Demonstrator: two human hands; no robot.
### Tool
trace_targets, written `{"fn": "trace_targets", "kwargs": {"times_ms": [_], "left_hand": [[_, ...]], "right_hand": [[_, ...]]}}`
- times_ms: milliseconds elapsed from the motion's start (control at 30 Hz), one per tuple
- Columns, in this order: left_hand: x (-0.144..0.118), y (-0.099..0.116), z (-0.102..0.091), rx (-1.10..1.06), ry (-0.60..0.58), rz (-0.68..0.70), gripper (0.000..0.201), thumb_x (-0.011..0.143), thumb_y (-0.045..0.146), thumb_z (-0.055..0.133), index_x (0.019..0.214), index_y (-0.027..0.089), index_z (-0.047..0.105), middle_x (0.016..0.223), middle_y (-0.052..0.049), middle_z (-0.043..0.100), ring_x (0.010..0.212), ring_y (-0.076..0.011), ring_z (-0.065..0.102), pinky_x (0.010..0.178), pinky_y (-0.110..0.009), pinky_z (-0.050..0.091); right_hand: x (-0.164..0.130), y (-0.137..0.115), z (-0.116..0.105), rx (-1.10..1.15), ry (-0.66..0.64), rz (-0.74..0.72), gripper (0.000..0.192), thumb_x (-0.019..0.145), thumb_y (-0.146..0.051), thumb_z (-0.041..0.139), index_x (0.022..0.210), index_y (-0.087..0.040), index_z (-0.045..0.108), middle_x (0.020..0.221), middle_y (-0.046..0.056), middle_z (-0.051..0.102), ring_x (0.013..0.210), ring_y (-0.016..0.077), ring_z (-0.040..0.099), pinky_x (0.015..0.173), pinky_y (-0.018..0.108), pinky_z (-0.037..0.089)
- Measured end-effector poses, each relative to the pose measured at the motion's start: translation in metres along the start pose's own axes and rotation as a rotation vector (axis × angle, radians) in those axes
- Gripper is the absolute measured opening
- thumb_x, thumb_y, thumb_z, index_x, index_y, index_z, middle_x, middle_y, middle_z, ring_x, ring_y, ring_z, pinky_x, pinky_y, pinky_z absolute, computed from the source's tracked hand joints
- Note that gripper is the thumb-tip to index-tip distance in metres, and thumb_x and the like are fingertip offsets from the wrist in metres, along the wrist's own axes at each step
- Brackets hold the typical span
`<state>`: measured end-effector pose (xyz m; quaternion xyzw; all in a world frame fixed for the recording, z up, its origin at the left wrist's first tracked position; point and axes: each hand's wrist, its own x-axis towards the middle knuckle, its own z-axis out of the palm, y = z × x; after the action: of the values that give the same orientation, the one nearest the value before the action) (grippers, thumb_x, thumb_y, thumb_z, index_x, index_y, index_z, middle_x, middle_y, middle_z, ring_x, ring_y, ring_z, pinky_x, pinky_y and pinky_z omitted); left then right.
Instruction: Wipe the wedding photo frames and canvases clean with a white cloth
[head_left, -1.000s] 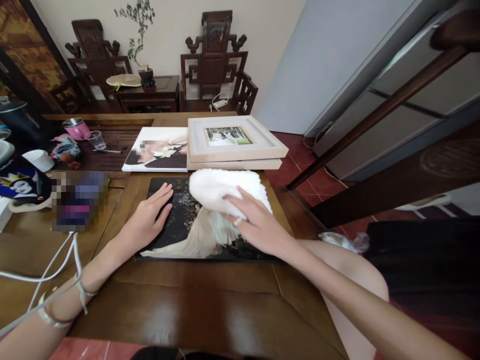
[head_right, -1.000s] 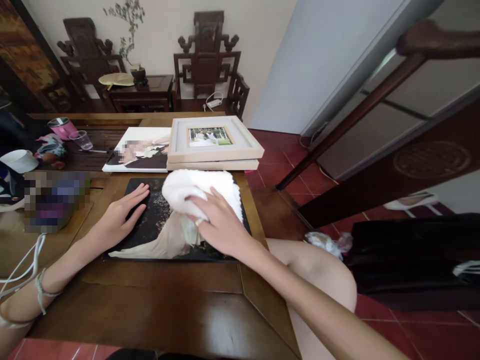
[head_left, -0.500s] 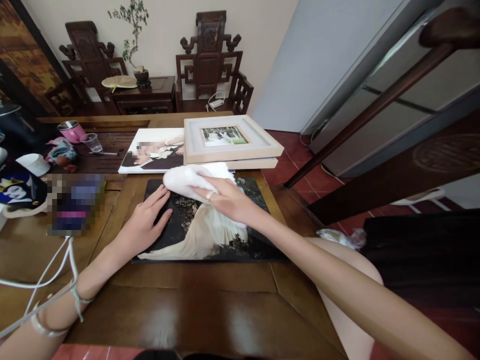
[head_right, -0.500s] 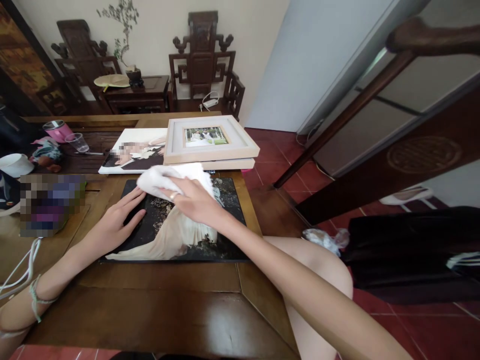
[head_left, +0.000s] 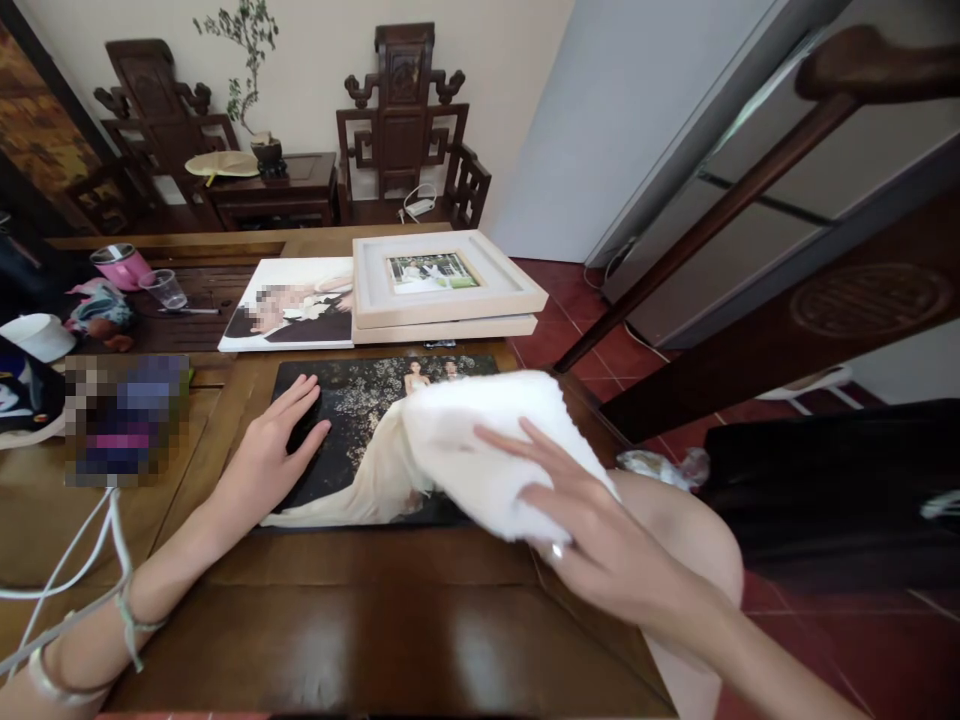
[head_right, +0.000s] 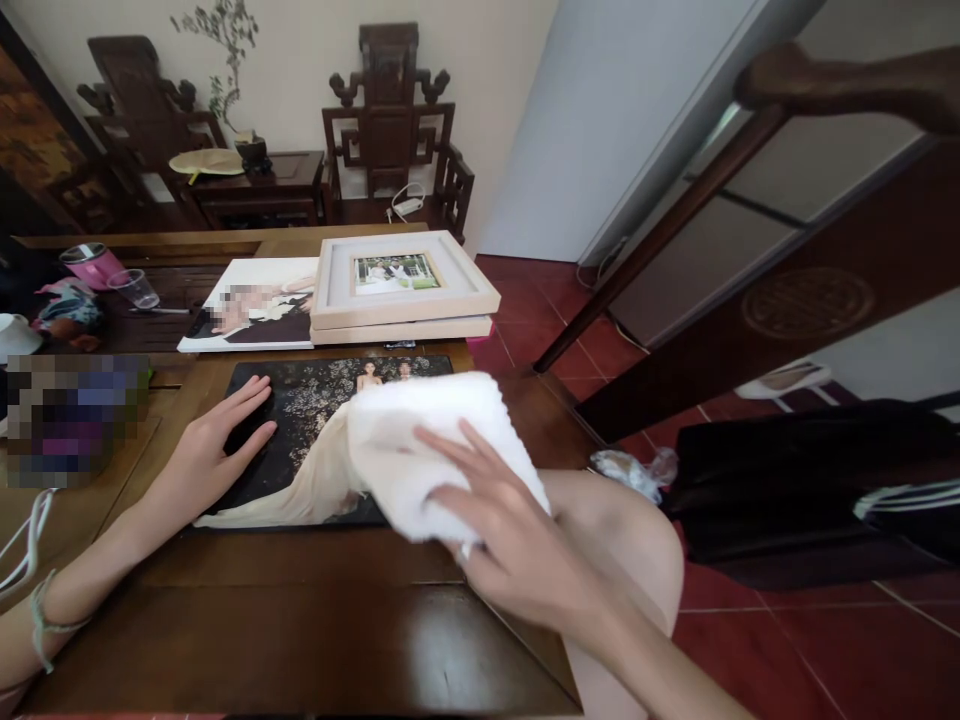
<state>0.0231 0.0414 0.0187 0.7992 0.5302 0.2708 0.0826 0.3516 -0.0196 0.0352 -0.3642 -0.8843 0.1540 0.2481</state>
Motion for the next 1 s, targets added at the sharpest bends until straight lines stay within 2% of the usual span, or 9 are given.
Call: {"fn": "trace_targets", "kwargs": {"times_ms": [100,167,233,333,467,567,733,833,1000], "left_hand": [[0.001,-0.001,0.001,-0.003,-0.001,0.018,0.056,0.096,0.048,0.046,0.132,0.005,0.057,0.142,-0.017,0.053,0.136,-0.0270,0.046,0.116,-0.044,0.035],[0.001,-0.001,0.000,0.001,-0.013,0.027,0.056,0.097,0.049,0.045,0.132,0.006,0.057,0.143,-0.017,0.053,0.137,-0.0270,0.045,0.116,-0.045,0.035],[0.002,-0.001,0.000,0.006,-0.026,0.032,0.056,0.097,0.049,0.044,0.133,0.007,0.057,0.144,-0.016,0.052,0.138,-0.0270,0.044,0.116,-0.046,0.035],[0.002,-0.002,-0.001,0.014,-0.041,0.041,0.057,0.097,0.049,0.043,0.133,0.006,0.056,0.145,-0.016,0.051,0.138,-0.0268,0.043,0.116,-0.046,0.035],[0.001,-0.004,-0.002,0.042,-0.043,0.051,0.058,0.098,0.049,0.043,0.133,0.005,0.056,0.143,-0.017,0.052,0.138,-0.0271,0.044,0.116,-0.047,0.035],[0.000,-0.002,-0.002,0.040,-0.016,0.059,0.058,0.097,0.048,0.044,0.133,0.004,0.056,0.142,-0.018,0.053,0.137,-0.0269,0.045,0.116,-0.046,0.035],[0.001,0.004,-0.003,-0.013,0.024,0.023,0.054,0.096,0.049,0.048,0.129,0.008,0.060,0.139,-0.016,0.057,0.135,-0.0274,0.047,0.113,-0.046,0.039],[0.001,0.006,-0.005,-0.025,0.035,0.000,0.052,0.094,0.050,0.051,0.127,0.011,0.062,0.135,-0.013,0.061,0.133,-0.0273,0.050,0.112,-0.046,0.041],[0.000,0.008,-0.004,0.015,0.018,0.001,0.055,0.095,0.052,0.048,0.131,0.011,0.059,0.144,-0.014,0.052,0.132,-0.0264,0.051,0.113,-0.045,0.039]], "right_hand": [[-0.011,-0.022,-0.004,0.016,-0.090,-0.127,0.025,0.063,-0.004,0.045,0.074,-0.022,0.057,0.142,0.011,0.055,0.140,0.0283,0.038,0.118,0.056,0.023],[-0.008,-0.022,-0.009,0.002,-0.101,-0.143,0.026,0.063,-0.004,0.044,0.076,-0.022,0.058,0.143,0.012,0.054,0.139,0.0275,0.040,0.117,0.054,0.025],[0.002,-0.009,-0.013,-0.034,-0.083,-0.116,0.028,0.065,-0.003,0.044,0.080,-0.021,0.059,0.143,0.014,0.054,0.137,0.0265,0.043,0.116,0.051,0.030],[0.024,0.027,-0.014,-0.085,-0.033,-0.056,0.027,0.076,-0.007,0.043,0.089,-0.022,0.062,0.132,0.012,0.063,0.132,0.0276,0.049,0.112,0.052,0.036],[0.050,0.073,-0.009,-0.119,0.048,0.099,0.020,0.089,-0.025,0.046,0.095,-0.021,0.064,0.114,0.014,0.070,0.126,0.0361,0.054,0.101,0.056,0.046],[0.057,0.084,-0.006,-0.129,0.075,0.127,0.023,0.092,-0.027,0.044,0.100,-0.018,0.063,0.114,0.017,0.069,0.127,0.0391,0.052,0.099,0.060,0.046],[0.037,0.053,-0.003,-0.107,0.053,0.025,0.020,0.080,-0.010,0.048,0.089,-0.021,0.061,0.131,0.015,0.062,0.137,0.0295,0.043,0.117,0.056,0.023],[0.009,0.022,-0.002,-0.067,0.022,-0.058,0.027,0.068,-0.003,0.046,0.082,-0.020,0.060,0.141,0.016,0.055,0.141,0.0293,0.036,0.117,0.060,0.020],[-0.028,-0.016,-0.002,-0.015,-0.082,-0.201,0.022,0.063,-0.006,0.045,0.073,-0.021,0.058,0.145,0.008,0.053,0.143,0.0315,0.032,0.118,0.062,0.015]]}}
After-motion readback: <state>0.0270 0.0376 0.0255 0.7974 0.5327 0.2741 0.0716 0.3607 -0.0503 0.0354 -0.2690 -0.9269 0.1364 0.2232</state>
